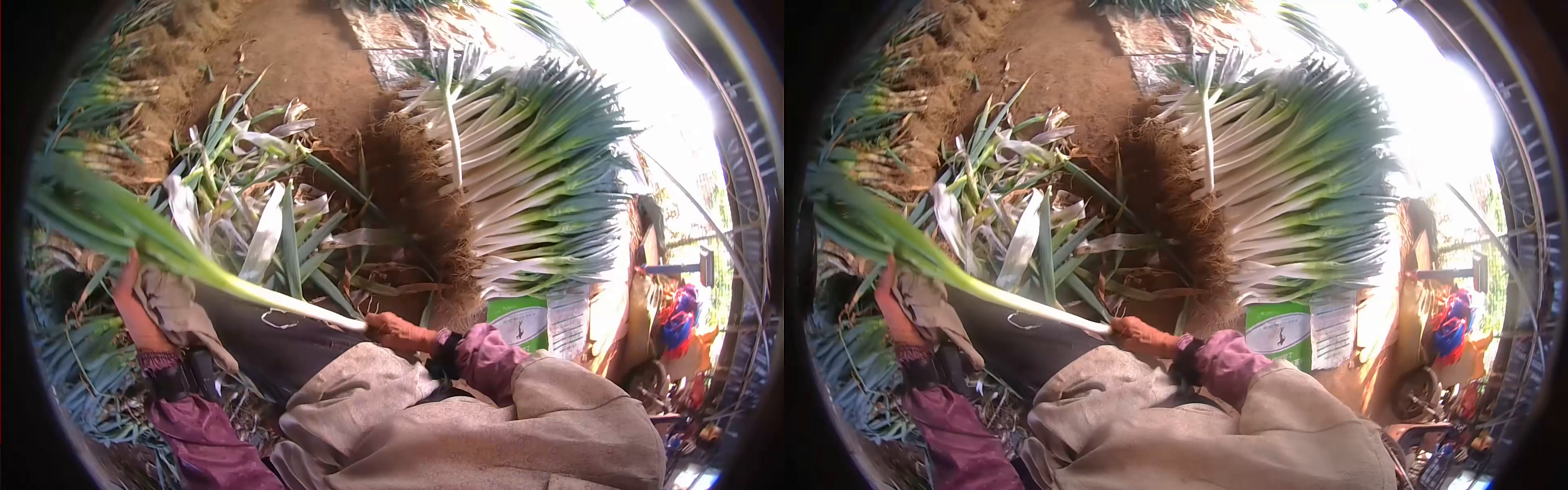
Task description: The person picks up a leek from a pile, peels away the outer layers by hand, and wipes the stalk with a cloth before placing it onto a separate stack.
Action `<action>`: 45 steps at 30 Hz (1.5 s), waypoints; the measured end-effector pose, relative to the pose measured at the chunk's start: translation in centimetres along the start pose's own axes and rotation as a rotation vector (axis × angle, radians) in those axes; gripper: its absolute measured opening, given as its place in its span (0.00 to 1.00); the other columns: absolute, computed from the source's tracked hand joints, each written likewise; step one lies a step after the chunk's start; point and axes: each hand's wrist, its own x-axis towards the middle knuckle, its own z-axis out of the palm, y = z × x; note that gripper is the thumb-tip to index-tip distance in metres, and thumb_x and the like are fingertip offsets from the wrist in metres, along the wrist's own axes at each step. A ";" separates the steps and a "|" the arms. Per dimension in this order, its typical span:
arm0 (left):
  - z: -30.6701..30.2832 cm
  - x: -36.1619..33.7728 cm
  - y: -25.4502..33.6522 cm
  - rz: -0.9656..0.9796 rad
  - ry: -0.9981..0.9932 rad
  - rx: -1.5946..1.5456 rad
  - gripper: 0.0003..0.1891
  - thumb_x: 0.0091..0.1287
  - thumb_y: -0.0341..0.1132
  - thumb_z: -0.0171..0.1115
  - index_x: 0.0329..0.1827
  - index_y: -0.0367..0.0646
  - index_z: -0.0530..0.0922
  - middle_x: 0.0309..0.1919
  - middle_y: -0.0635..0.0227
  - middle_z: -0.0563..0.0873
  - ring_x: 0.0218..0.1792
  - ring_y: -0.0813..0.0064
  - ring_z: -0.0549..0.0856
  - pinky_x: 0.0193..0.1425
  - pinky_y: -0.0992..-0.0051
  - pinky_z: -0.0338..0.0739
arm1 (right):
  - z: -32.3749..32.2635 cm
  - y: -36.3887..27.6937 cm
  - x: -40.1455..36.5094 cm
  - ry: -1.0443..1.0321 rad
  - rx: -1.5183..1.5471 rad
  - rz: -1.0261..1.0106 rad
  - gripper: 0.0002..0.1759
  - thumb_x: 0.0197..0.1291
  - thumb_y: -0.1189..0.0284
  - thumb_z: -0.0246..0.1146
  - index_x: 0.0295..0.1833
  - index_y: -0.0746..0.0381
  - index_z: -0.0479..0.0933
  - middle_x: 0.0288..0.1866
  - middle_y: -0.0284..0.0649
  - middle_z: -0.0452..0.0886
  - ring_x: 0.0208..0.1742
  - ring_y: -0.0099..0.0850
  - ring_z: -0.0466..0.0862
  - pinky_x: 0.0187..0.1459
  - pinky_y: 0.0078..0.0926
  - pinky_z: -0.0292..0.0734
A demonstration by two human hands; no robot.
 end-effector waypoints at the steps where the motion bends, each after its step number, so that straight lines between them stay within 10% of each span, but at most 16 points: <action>1: 3.2 0.1 1.7 -0.054 -0.170 -0.041 0.17 0.71 0.41 0.55 0.53 0.36 0.77 0.42 0.65 0.85 0.35 0.71 0.86 0.41 0.73 0.81 | 0.7 0.1 0.2 0.047 0.050 -0.026 0.08 0.66 0.72 0.54 0.45 0.66 0.73 0.30 0.50 0.75 0.33 0.35 0.77 0.36 0.34 0.70; 3: 15.4 -3.8 6.8 -0.101 -0.417 -0.069 0.20 0.73 0.45 0.52 0.52 0.34 0.76 0.27 0.67 0.82 0.20 0.79 0.80 0.20 0.79 0.74 | 0.3 -1.7 0.0 0.124 0.234 -0.015 0.09 0.66 0.72 0.56 0.45 0.67 0.74 0.30 0.41 0.76 0.34 0.29 0.76 0.35 0.29 0.70; 4: 18.2 -4.1 8.4 0.004 -0.610 0.115 0.17 0.71 0.41 0.54 0.56 0.38 0.75 0.37 0.65 0.84 0.34 0.75 0.85 0.39 0.76 0.82 | -0.3 -2.8 -0.1 0.179 0.407 0.014 0.10 0.66 0.71 0.57 0.45 0.67 0.74 0.30 0.38 0.76 0.34 0.27 0.76 0.35 0.26 0.70; 6: 24.7 -5.8 7.9 0.509 -0.794 0.307 0.22 0.69 0.45 0.58 0.59 0.38 0.73 0.28 0.64 0.81 0.20 0.82 0.76 0.25 0.82 0.74 | -2.7 -6.3 -0.3 0.335 0.693 0.040 0.10 0.66 0.69 0.57 0.48 0.64 0.76 0.32 0.30 0.75 0.35 0.18 0.74 0.35 0.18 0.69; 9: 30.6 -10.1 8.7 0.628 -0.899 0.415 0.36 0.63 0.51 0.66 0.67 0.34 0.69 0.19 0.76 0.73 0.15 0.92 0.64 0.20 0.88 0.53 | -7.2 -8.7 -0.6 0.588 0.633 -0.200 0.07 0.67 0.70 0.56 0.45 0.62 0.75 0.31 0.31 0.74 0.31 0.20 0.73 0.35 0.20 0.73; 13: 23.7 -7.3 7.2 0.451 -0.616 0.771 0.34 0.62 0.45 0.67 0.66 0.31 0.69 0.19 0.83 0.69 0.18 0.93 0.60 0.23 0.84 0.46 | -14.5 -5.9 -1.4 0.882 0.487 -0.317 0.07 0.68 0.70 0.58 0.44 0.63 0.74 0.30 0.34 0.76 0.26 0.25 0.76 0.29 0.24 0.76; 14: 20.0 -5.9 6.0 0.420 -0.506 0.767 0.28 0.61 0.36 0.65 0.63 0.32 0.73 0.41 0.64 0.85 0.21 0.91 0.70 0.22 0.85 0.59 | -16.2 -4.3 -1.6 0.922 0.642 -0.322 0.07 0.67 0.70 0.58 0.44 0.63 0.74 0.31 0.35 0.77 0.26 0.26 0.77 0.29 0.25 0.77; 16: 12.2 -5.0 4.6 0.445 -0.272 0.985 0.22 0.63 0.33 0.62 0.59 0.31 0.75 0.48 0.60 0.83 0.44 0.78 0.81 0.50 0.78 0.74 | -17.9 -0.3 -2.6 0.979 1.065 -0.252 0.09 0.67 0.70 0.59 0.47 0.63 0.74 0.33 0.36 0.78 0.28 0.28 0.78 0.32 0.28 0.79; 18: 3.1 -4.5 3.9 0.179 -0.193 0.864 0.20 0.66 0.32 0.60 0.59 0.30 0.75 0.53 0.58 0.81 0.56 0.70 0.78 0.64 0.71 0.69 | -18.2 2.6 -4.0 1.125 1.109 -0.188 0.10 0.66 0.70 0.59 0.48 0.63 0.74 0.34 0.37 0.78 0.30 0.30 0.79 0.34 0.31 0.80; 24: -8.8 -10.6 2.5 -0.023 0.368 0.648 0.21 0.69 0.40 0.56 0.59 0.32 0.74 0.56 0.60 0.77 0.58 0.68 0.75 0.64 0.69 0.68 | -16.2 23.3 -8.3 1.084 1.638 0.274 0.08 0.65 0.72 0.57 0.48 0.62 0.73 0.34 0.39 0.78 0.39 0.34 0.79 0.41 0.34 0.78; 27: -17.8 -12.5 0.5 -0.055 0.396 0.608 0.23 0.71 0.43 0.54 0.60 0.33 0.72 0.57 0.61 0.76 0.58 0.68 0.75 0.64 0.69 0.68 | -16.1 24.5 -9.3 1.111 0.646 0.366 0.07 0.60 0.69 0.59 0.40 0.61 0.74 0.28 0.41 0.77 0.30 0.34 0.77 0.34 0.35 0.75; 32: -14.4 -13.6 -0.7 -0.155 0.363 0.430 0.23 0.69 0.41 0.53 0.61 0.33 0.74 0.58 0.59 0.76 0.57 0.65 0.77 0.61 0.66 0.72 | -17.9 27.8 -10.0 0.762 -0.781 0.204 0.09 0.55 0.66 0.61 0.29 0.60 0.74 0.22 0.43 0.76 0.21 0.35 0.77 0.25 0.34 0.73; 34: -13.5 -13.8 -1.1 -0.162 0.506 0.430 0.22 0.69 0.40 0.53 0.60 0.33 0.75 0.58 0.58 0.76 0.56 0.66 0.78 0.61 0.66 0.72 | -17.7 30.3 -10.0 0.670 -0.765 0.366 0.09 0.51 0.66 0.64 0.32 0.61 0.77 0.26 0.47 0.80 0.27 0.44 0.81 0.30 0.41 0.76; 36: -16.2 -14.0 -1.0 -0.175 0.414 0.467 0.22 0.69 0.39 0.52 0.59 0.32 0.75 0.58 0.58 0.76 0.57 0.65 0.77 0.61 0.66 0.71 | -18.0 18.0 -8.0 0.729 -0.708 0.739 0.11 0.53 0.66 0.63 0.35 0.62 0.78 0.30 0.52 0.82 0.33 0.52 0.83 0.34 0.50 0.77; 45: -17.5 -15.3 -3.1 -0.077 0.494 0.602 0.20 0.70 0.38 0.50 0.58 0.31 0.75 0.57 0.58 0.75 0.59 0.65 0.74 0.65 0.66 0.65 | -26.8 13.1 2.6 0.939 -0.681 0.438 0.20 0.55 0.60 0.63 0.46 0.64 0.75 0.32 0.54 0.80 0.40 0.54 0.81 0.42 0.50 0.74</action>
